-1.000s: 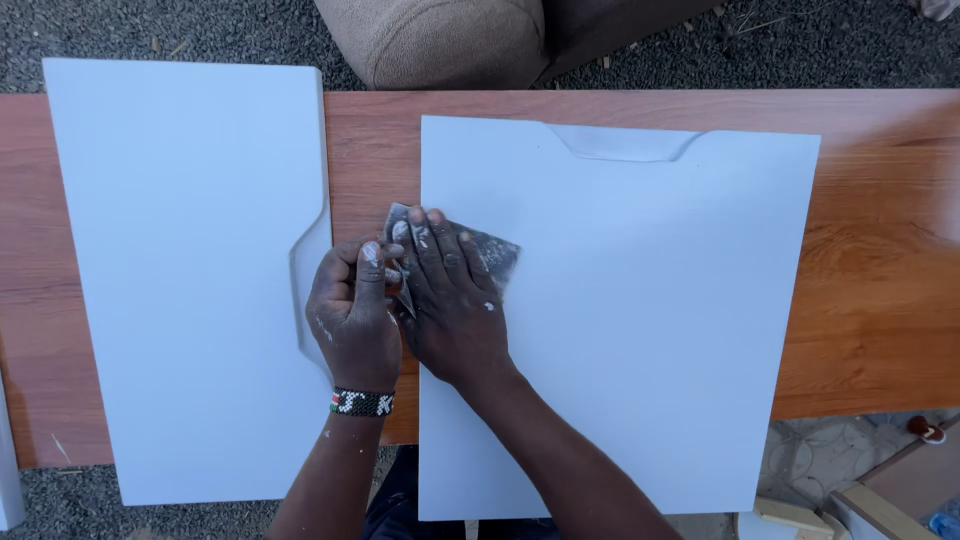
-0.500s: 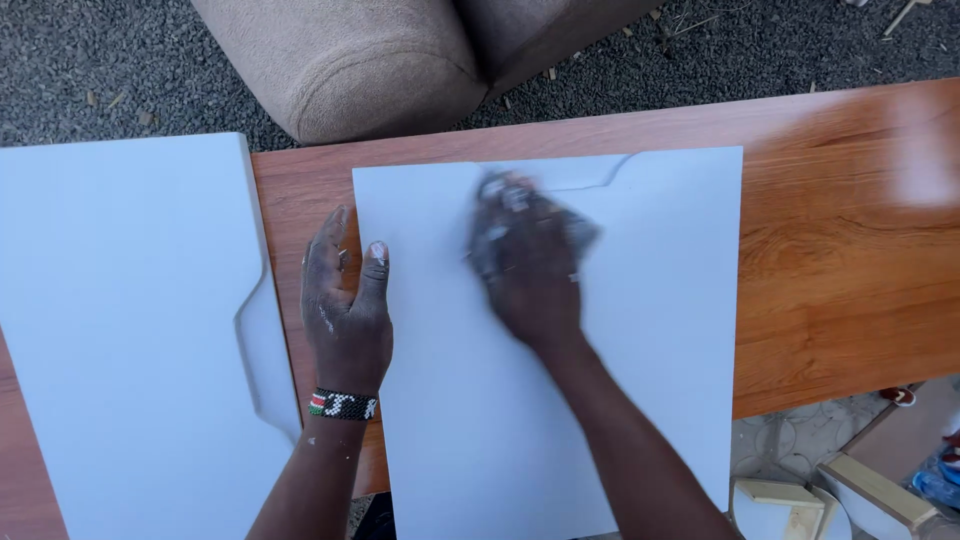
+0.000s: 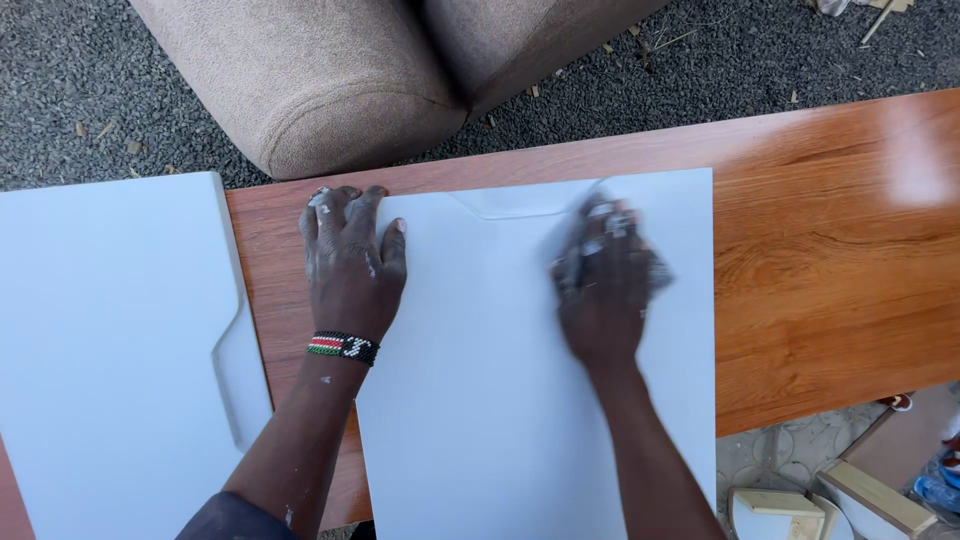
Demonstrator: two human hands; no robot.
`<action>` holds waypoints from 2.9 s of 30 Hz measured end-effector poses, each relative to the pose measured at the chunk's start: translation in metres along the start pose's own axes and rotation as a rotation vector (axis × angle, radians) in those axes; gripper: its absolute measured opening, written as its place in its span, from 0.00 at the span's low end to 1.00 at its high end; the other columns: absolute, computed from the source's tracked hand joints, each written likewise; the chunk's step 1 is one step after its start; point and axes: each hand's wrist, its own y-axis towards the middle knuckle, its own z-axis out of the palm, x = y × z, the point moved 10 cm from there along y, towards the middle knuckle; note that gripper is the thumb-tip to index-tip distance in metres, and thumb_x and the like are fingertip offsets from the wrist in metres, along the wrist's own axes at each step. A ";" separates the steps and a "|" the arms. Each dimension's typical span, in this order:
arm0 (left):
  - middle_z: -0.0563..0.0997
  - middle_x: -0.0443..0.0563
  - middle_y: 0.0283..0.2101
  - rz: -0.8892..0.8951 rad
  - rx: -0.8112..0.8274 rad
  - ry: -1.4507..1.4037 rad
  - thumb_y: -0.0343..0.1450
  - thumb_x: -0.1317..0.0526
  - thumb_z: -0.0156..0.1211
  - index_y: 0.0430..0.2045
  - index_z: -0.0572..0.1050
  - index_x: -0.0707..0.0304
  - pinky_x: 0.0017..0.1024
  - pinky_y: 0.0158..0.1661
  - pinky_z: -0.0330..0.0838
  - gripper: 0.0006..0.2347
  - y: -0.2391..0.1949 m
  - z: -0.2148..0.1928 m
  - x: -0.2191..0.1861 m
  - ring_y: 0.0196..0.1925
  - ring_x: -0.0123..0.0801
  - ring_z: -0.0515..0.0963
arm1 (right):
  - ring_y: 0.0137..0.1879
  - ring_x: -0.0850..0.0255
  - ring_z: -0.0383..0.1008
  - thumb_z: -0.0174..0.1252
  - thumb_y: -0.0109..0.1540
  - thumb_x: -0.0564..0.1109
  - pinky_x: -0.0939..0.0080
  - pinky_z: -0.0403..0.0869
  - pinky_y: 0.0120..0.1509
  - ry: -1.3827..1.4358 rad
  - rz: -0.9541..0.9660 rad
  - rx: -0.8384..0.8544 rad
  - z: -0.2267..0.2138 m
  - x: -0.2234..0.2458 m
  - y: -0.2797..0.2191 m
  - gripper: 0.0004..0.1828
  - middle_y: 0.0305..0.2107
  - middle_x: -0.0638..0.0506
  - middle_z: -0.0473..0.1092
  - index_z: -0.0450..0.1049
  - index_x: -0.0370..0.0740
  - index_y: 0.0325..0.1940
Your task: The person sands the surface and edges of a white rectangular wooden board using a sanding block. They work on the board while it rests on a wooden table, flipping it over to sand different sides and edges thoroughly.
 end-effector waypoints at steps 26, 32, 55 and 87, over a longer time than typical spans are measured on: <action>0.85 0.43 0.52 0.072 0.040 -0.221 0.80 0.52 0.75 0.54 0.91 0.46 0.53 0.63 0.67 0.10 0.020 0.016 -0.006 0.56 0.48 0.76 | 0.71 0.38 0.79 0.72 0.74 0.60 0.36 0.69 0.77 0.412 -0.306 0.667 0.047 -0.008 0.187 0.30 0.63 0.38 0.82 0.82 0.40 0.74; 0.83 0.45 0.52 0.107 0.025 -0.160 0.83 0.55 0.73 0.55 0.90 0.46 0.51 0.69 0.68 0.08 0.016 0.018 -0.006 0.58 0.43 0.78 | 0.71 0.27 0.78 0.83 0.65 0.59 0.27 0.69 0.83 0.402 -0.393 0.704 0.069 0.036 0.181 0.35 0.57 0.29 0.83 0.84 0.30 0.65; 0.77 0.45 0.44 0.038 -0.063 -0.086 0.80 0.53 0.77 0.46 0.89 0.47 0.51 0.66 0.70 0.05 0.026 0.015 -0.013 0.54 0.44 0.78 | 0.72 0.28 0.78 0.81 0.65 0.60 0.25 0.69 0.82 0.312 -0.516 0.647 0.079 -0.017 0.174 0.32 0.58 0.33 0.81 0.87 0.38 0.65; 0.80 0.49 0.45 0.106 -0.062 -0.095 0.77 0.52 0.81 0.47 0.90 0.51 0.56 0.67 0.69 0.10 0.022 0.014 -0.019 0.54 0.47 0.78 | 0.52 0.41 0.81 0.83 0.73 0.56 0.40 0.75 0.60 0.578 -0.458 0.176 0.068 0.073 0.140 0.19 0.38 0.47 0.76 0.80 0.43 0.47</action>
